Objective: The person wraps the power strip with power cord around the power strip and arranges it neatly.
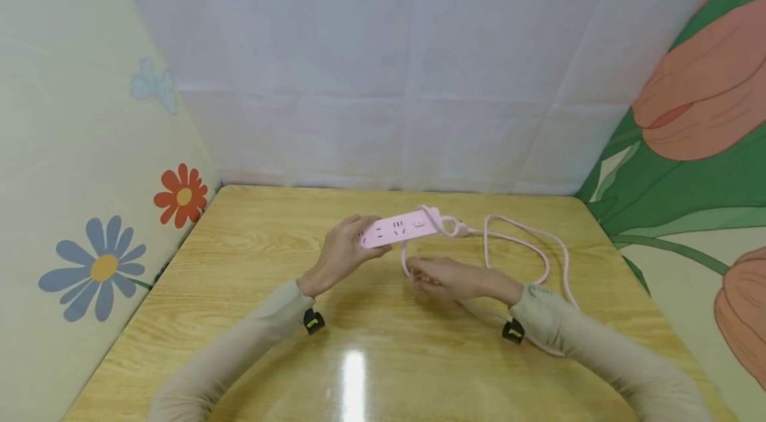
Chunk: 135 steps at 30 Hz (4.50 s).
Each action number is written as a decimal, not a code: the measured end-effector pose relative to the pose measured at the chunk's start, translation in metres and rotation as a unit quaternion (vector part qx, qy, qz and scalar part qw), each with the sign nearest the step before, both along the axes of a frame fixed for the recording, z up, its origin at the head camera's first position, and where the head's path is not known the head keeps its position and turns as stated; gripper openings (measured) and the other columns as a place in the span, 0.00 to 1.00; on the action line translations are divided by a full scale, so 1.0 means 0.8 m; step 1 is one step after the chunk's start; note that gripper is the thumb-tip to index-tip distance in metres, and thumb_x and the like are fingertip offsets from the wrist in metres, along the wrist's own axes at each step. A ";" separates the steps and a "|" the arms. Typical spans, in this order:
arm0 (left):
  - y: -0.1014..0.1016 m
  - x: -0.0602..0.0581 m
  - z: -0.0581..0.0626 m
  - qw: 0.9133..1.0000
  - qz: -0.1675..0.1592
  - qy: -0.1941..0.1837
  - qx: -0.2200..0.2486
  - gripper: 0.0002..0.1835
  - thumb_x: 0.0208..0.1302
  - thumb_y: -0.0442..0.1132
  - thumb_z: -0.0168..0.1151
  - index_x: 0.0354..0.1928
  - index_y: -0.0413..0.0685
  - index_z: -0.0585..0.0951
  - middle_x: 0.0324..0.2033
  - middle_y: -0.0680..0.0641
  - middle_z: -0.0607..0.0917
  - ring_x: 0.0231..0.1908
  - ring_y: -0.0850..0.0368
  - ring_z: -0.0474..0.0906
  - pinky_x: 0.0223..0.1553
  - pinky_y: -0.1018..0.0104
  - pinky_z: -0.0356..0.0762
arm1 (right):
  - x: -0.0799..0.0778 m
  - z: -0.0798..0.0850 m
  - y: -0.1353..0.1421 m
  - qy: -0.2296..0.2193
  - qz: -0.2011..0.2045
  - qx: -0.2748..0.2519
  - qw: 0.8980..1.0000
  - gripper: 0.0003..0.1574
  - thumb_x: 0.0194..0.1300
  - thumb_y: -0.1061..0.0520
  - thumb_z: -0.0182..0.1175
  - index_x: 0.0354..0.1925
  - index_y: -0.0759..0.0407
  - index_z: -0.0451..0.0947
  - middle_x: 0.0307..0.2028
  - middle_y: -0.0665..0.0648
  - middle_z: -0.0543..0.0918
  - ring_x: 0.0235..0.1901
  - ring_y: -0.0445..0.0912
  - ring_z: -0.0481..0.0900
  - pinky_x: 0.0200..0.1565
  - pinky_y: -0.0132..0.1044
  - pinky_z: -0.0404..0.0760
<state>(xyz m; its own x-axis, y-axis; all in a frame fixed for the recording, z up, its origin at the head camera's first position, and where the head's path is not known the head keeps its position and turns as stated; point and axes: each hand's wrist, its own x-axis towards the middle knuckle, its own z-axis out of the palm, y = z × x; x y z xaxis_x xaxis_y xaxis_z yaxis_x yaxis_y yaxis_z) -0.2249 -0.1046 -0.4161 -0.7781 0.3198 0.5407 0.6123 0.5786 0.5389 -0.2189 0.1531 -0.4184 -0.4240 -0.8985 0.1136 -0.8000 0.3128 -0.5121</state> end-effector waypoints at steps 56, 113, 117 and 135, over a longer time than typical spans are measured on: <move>-0.015 -0.003 -0.017 0.998 0.059 -0.025 -0.021 0.30 0.48 0.44 0.80 0.53 0.40 0.82 0.35 0.46 0.83 0.30 0.57 0.75 0.28 0.66 0.75 | 0.027 0.018 0.006 0.267 -0.052 -0.011 0.962 0.09 0.66 0.61 0.63 0.45 0.62 0.83 0.35 0.52 0.80 0.32 0.43 0.78 0.35 0.36 0.81; -0.005 0.007 -0.025 0.991 -0.036 -0.091 -0.088 0.30 0.49 0.41 0.79 0.56 0.41 0.81 0.41 0.47 0.85 0.33 0.59 0.77 0.32 0.68 0.76 | 0.003 0.060 0.022 0.368 -0.053 -0.126 0.920 0.15 0.59 0.76 0.62 0.37 0.61 0.85 0.33 0.56 0.80 0.32 0.47 0.77 0.29 0.36 0.79; -0.004 0.008 -0.026 0.991 -0.048 -0.083 -0.090 0.30 0.50 0.42 0.79 0.56 0.43 0.81 0.42 0.48 0.85 0.34 0.60 0.78 0.32 0.69 0.76 | 0.001 0.062 0.023 0.376 -0.058 -0.109 0.918 0.25 0.48 0.84 0.60 0.40 0.62 0.84 0.36 0.57 0.79 0.35 0.50 0.79 0.33 0.40 0.81; 0.000 0.013 -0.031 0.991 -0.090 -0.042 -0.092 0.29 0.50 0.41 0.79 0.55 0.41 0.81 0.38 0.49 0.85 0.33 0.59 0.79 0.33 0.73 0.78 | -0.017 0.056 0.036 0.441 -0.118 -0.145 0.878 0.30 0.76 0.40 0.49 0.29 0.61 0.81 0.23 0.54 0.81 0.20 0.46 0.78 0.19 0.38 0.77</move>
<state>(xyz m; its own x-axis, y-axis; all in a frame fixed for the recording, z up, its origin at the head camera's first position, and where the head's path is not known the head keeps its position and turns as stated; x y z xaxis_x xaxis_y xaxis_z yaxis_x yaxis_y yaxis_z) -0.2141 -0.1047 -0.4411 -0.7387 0.5447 0.3970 0.6726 0.5562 0.4882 -0.2322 0.1819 -0.3734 -0.2264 -0.6758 0.7015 -0.8553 0.4825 0.1889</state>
